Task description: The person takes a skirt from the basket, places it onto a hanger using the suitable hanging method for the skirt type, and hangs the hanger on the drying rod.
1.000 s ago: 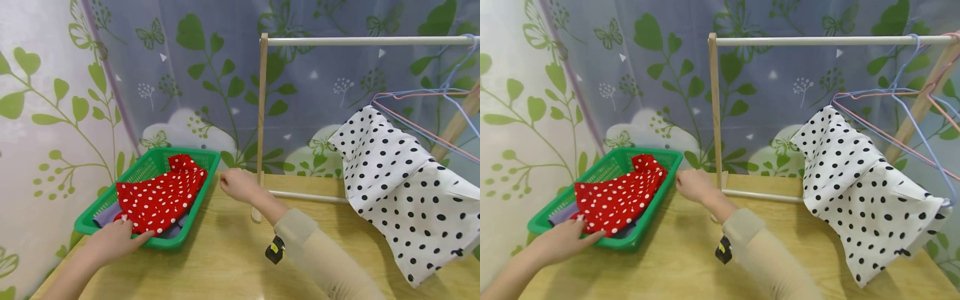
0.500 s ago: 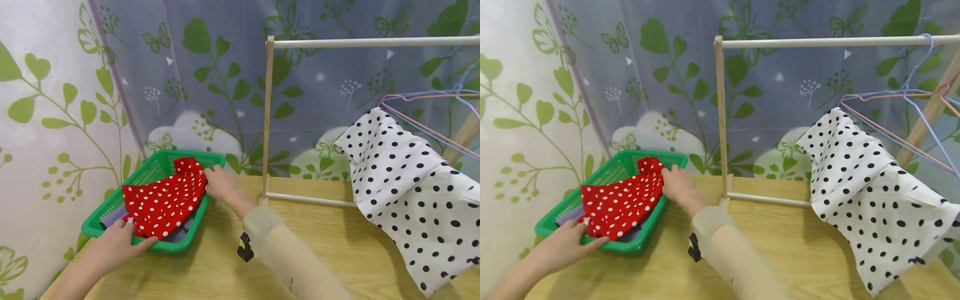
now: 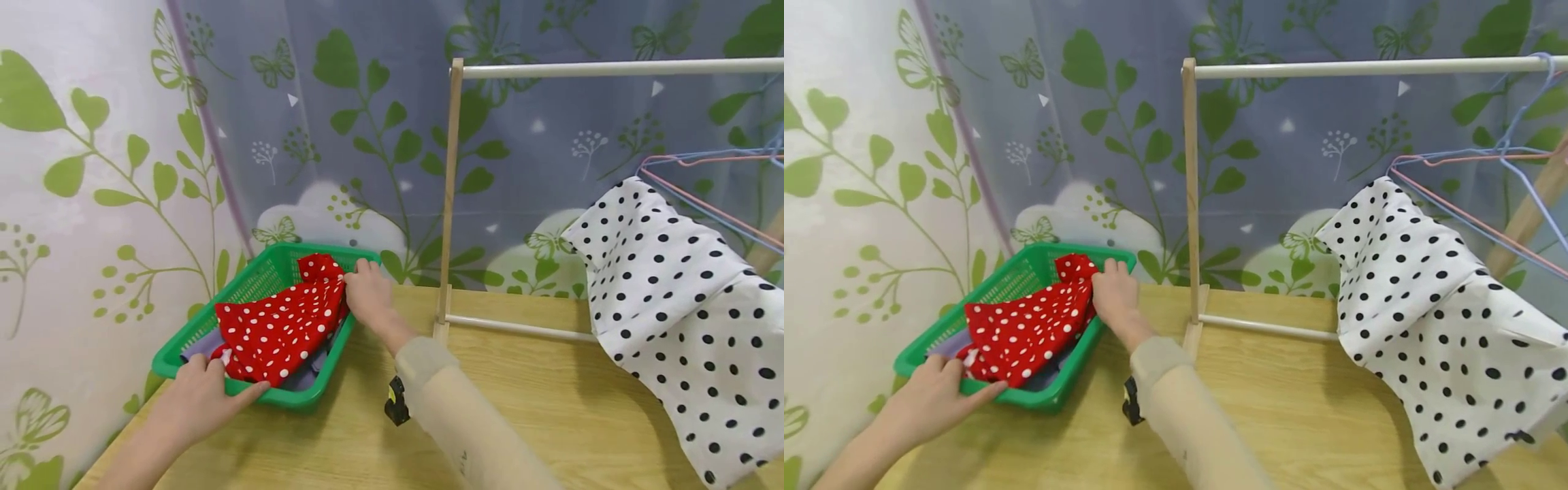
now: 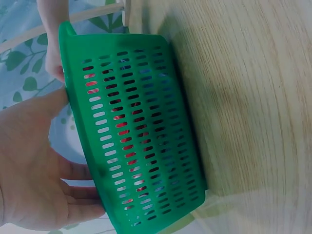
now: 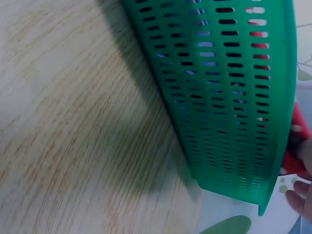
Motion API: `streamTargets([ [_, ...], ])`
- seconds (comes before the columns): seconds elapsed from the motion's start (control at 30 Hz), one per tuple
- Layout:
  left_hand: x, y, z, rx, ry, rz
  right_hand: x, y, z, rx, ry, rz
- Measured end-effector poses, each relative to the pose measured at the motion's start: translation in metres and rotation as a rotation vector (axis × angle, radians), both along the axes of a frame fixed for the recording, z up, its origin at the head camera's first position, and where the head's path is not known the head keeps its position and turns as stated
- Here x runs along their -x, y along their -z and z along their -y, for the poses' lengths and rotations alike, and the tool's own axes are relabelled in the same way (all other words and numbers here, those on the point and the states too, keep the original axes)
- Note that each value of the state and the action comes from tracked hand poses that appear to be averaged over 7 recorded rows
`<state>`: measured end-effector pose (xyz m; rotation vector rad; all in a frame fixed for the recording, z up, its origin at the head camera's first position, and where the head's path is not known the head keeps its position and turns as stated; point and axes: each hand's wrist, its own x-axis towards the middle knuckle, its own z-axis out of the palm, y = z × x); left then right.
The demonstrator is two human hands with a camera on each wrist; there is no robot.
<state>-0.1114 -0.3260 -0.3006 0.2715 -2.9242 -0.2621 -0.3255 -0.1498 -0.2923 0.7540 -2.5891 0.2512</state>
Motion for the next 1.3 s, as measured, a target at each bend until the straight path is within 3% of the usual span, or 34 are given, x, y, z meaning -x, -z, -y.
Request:
streamTargets([
  [0.1, 0.001, 0.0, 0.0, 0.009, 0.007, -0.001, 0.002, -0.004, -0.007, 0.139, -0.015, -0.053],
  [0.23, 0.002, -0.003, 0.002, 0.037, 0.018, -0.012, 0.002, -0.021, -0.015, 0.316, -0.062, -0.135],
  [0.43, 0.003, -0.003, 0.005, 0.093, 0.06, -0.043, 0.003, -0.049, -0.028, 0.458, -0.149, -0.401],
  [0.53, 0.002, -0.004, 0.006, 0.101, 0.073, -0.029, 0.001, -0.065, -0.037, 0.517, -0.214, -0.477],
  [0.7, 0.002, -0.003, 0.006, 0.104, 0.071, -0.006, -0.004, -0.095, -0.053, 0.558, -0.306, -0.472],
  [1.03, 0.004, 0.0, 0.006, 0.104, 0.068, 0.066, -0.029, -0.154, -0.092, 0.668, -0.313, -0.483],
  [1.3, 0.006, -0.002, 0.008, 0.108, 0.071, 0.101, -0.052, -0.184, -0.125, 0.695, -0.357, -0.468],
])
